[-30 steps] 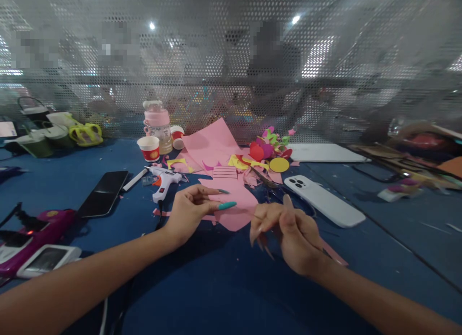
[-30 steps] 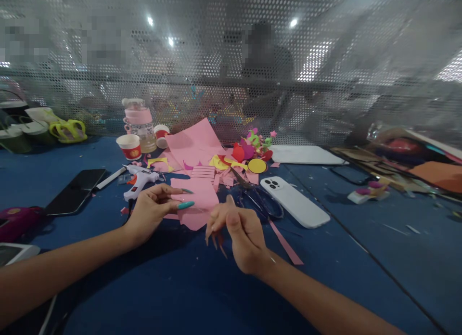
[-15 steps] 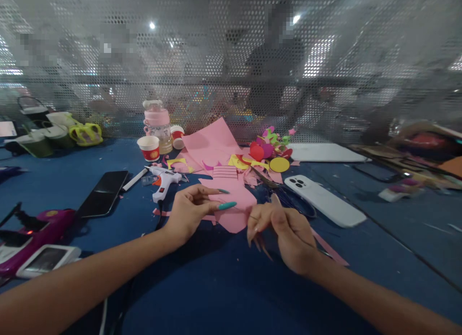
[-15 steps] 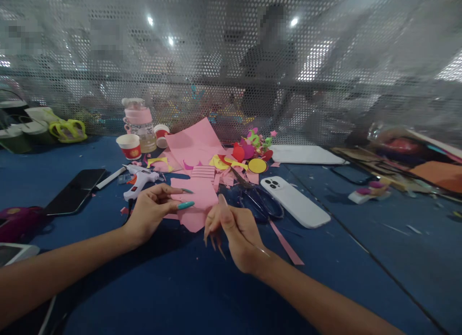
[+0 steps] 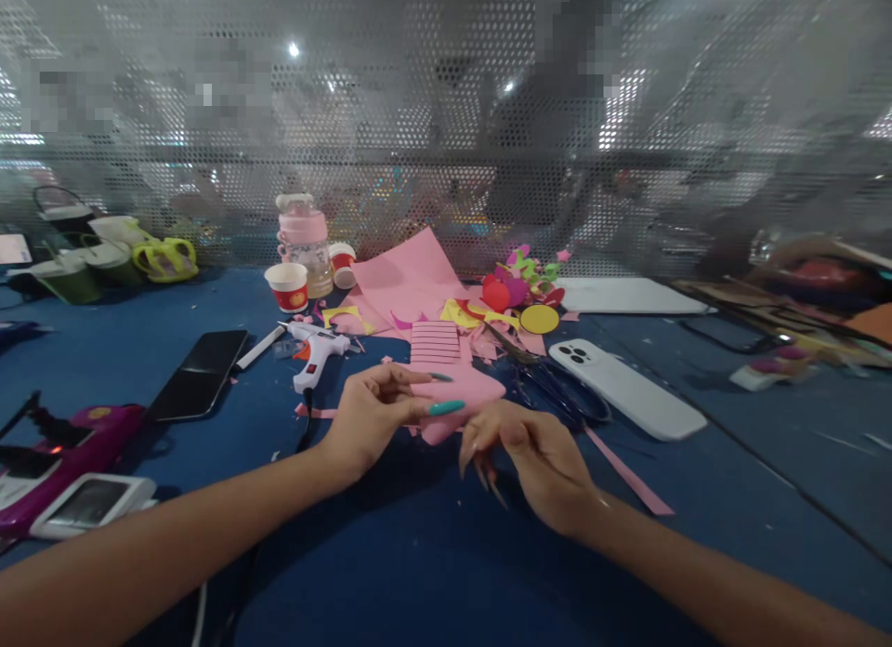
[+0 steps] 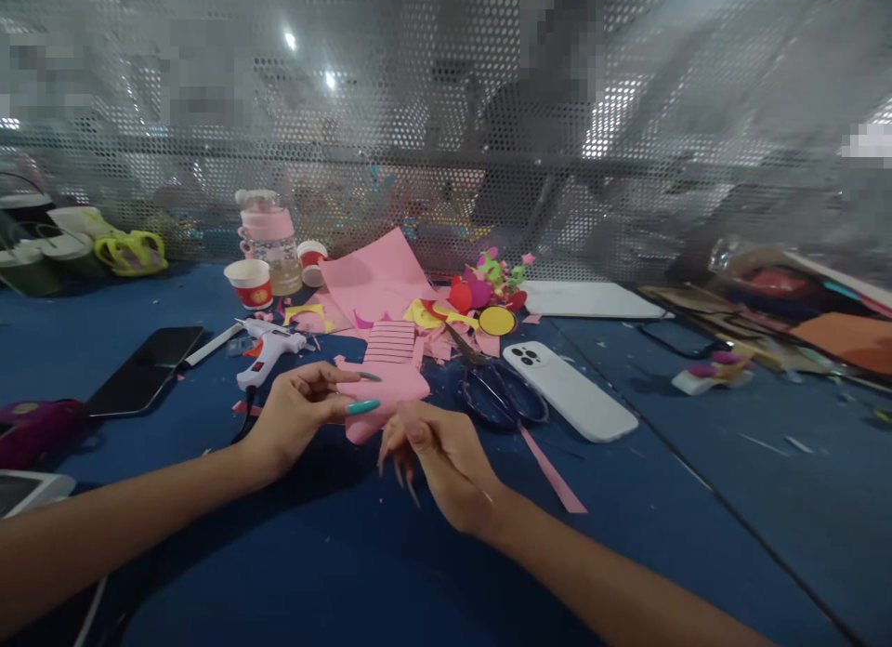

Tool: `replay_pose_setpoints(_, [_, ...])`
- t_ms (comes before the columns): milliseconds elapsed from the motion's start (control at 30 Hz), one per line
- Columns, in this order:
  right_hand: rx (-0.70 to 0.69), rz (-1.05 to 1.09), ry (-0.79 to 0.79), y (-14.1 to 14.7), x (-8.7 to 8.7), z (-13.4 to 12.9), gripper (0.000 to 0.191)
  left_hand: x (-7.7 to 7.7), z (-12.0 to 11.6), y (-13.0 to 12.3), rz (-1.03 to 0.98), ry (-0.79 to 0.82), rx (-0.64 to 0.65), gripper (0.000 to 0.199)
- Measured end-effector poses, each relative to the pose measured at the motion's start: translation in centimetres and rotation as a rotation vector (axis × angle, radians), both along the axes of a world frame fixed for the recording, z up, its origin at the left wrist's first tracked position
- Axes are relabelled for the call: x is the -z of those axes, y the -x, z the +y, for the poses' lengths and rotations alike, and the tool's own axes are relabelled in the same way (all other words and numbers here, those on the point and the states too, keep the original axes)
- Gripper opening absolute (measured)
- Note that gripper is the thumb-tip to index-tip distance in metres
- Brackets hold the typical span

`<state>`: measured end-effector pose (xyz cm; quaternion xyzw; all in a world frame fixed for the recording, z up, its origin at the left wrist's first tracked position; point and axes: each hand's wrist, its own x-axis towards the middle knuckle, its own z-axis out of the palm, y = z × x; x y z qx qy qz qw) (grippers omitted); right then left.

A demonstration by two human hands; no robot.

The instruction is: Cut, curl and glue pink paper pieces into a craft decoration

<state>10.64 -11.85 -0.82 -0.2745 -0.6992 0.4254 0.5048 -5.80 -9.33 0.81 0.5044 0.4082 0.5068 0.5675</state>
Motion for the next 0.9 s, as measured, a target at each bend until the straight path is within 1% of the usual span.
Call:
replay_pose_setpoints(167, [0.030,0.205,-0.088,-0.04,-0.20,-0.42,0.036,-0.11,-0.04,0.12,0.049,-0.005,-0.008,0.026])
replay_pose_setpoints(267, [0.047,0.247,-0.075,-0.04,-0.28,-0.50,0.037,-0.14,0.06,0.13,0.036,-0.024,-0.021,0.029])
replay_pose_setpoints(400, [0.057,0.249,-0.064,0.04,-0.27,-0.40,0.036,-0.20,0.14,0.07,0.018,-0.045,-0.043,0.030])
replay_pose_setpoints(533, [0.083,0.230,-0.048,0.20,-0.45,-0.39,0.040,-0.18,0.14,0.06,0.017,-0.073,-0.043,0.030])
replay_pose_setpoints(667, [0.094,0.203,-0.056,0.26,-0.52,-0.45,0.039,-0.09,0.09,-0.01,-0.002,-0.096,-0.055,0.027])
replay_pose_setpoints(900, [0.084,0.111,-0.025,0.24,0.22,-0.18,0.040,-0.04,0.22,-0.09,-0.052,-0.058,-0.093,0.022])
